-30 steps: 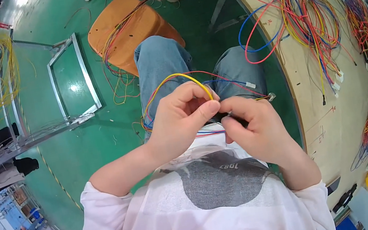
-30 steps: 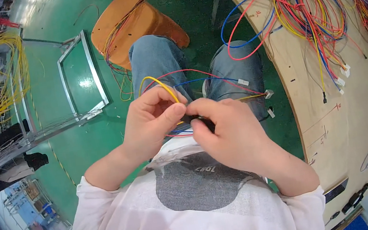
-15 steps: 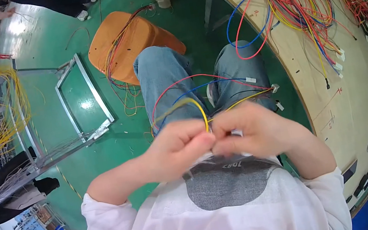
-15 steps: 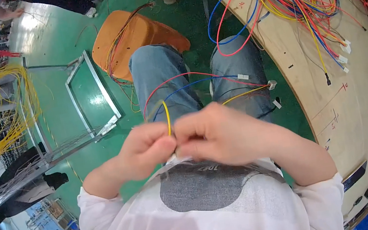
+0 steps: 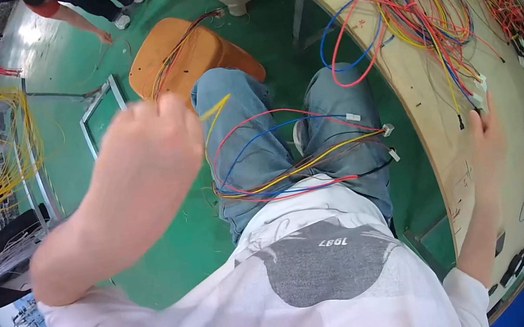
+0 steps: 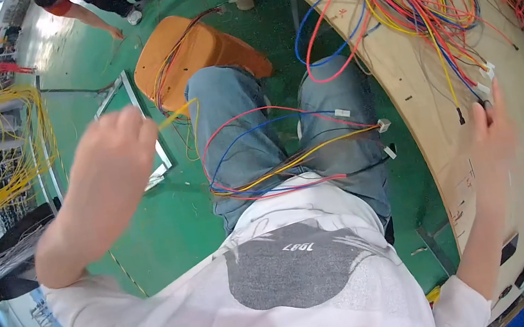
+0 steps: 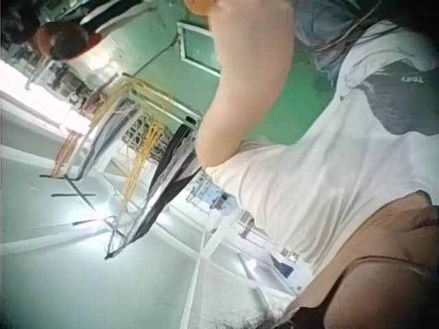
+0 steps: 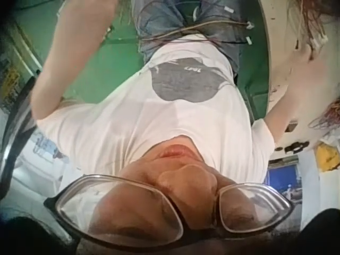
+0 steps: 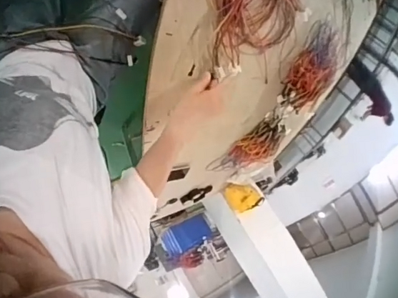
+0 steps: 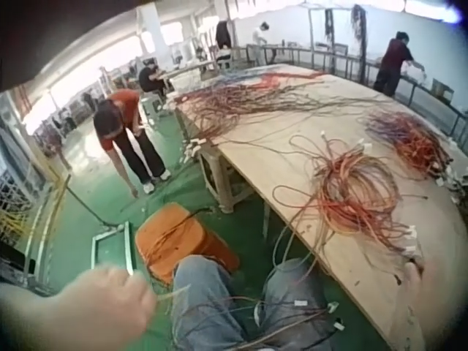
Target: Assembling and securing a bundle of colored wires with electrical tape to create a wire harness.
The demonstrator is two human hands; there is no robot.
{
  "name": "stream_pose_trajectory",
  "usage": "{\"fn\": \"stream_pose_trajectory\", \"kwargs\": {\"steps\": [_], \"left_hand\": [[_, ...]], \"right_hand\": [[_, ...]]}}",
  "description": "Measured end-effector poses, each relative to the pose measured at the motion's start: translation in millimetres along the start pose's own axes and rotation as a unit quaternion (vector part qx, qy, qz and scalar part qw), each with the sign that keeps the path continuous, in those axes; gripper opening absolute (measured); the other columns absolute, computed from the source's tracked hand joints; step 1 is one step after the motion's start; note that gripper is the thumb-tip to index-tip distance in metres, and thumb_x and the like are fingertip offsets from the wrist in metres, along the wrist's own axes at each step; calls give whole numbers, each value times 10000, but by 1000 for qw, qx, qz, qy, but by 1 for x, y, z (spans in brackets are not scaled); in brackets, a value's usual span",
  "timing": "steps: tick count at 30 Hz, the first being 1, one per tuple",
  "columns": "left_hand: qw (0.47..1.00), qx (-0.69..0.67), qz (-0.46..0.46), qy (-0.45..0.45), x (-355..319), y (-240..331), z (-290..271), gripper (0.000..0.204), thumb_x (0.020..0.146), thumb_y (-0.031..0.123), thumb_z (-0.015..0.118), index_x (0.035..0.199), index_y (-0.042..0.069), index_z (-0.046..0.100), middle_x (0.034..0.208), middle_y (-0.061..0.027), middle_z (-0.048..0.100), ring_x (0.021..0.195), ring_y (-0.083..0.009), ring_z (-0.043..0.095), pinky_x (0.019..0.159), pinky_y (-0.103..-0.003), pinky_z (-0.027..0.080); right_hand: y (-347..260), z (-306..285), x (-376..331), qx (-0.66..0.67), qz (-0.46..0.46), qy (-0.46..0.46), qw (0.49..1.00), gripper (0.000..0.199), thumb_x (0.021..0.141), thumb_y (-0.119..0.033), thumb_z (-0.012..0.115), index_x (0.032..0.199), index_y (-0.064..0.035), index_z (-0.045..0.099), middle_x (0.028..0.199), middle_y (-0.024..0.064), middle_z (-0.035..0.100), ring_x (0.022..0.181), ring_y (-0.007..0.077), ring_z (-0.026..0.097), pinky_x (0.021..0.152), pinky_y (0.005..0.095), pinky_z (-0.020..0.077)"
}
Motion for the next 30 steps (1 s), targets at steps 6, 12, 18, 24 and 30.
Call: {"fn": "stream_pose_trajectory", "kwargs": {"steps": [6,12,18,24,30], "left_hand": [[933,222,74,275,19,-1,-29,111,583,95,568,674,42,534,682,-20,432,685,-159,460,627,-285,362],[899,41,194,391,19,30,-24,227,605,60,594,817,-18,579,779,-57,505,634,-174,518,511,-258,420],[810,-338,2,479,24,9,-16,210,727,19,547,932,10,502,819,-85,525,682,-173,532,617,-267,445],[462,-845,-94,251,32,28,45,229,869,131,459,1044,-16,478,896,-28,551,730,-71,495,660,-212,418],[487,-847,-74,201,32,19,54,167,821,118,513,791,-29,587,781,-60,585,722,-103,522,654,-235,406]], "right_hand": [[10,-3,-6,-200,-125,107,966,340,789,-178,556,1104,-60,506,744,68,540,733,223,476,650,335,408],[-144,19,-57,506,-175,-170,827,352,721,-106,622,1052,-39,522,913,52,565,600,82,488,541,205,400],[-222,53,-94,585,-223,-272,731,102,805,-73,517,805,25,545,658,68,527,544,122,480,494,234,387],[-222,74,-101,623,-83,-430,648,178,867,-121,449,788,-3,556,656,9,535,557,42,463,498,175,377],[-204,78,-97,553,-222,-326,733,127,819,-92,501,870,5,566,775,61,584,685,135,539,618,247,433]]}}
Point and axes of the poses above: each hand's wrist, its own x-axis towards the middle knuckle, its own z-axis out of the palm, y = z × x, the point moved 7 cm from there along x, towards the middle knuckle
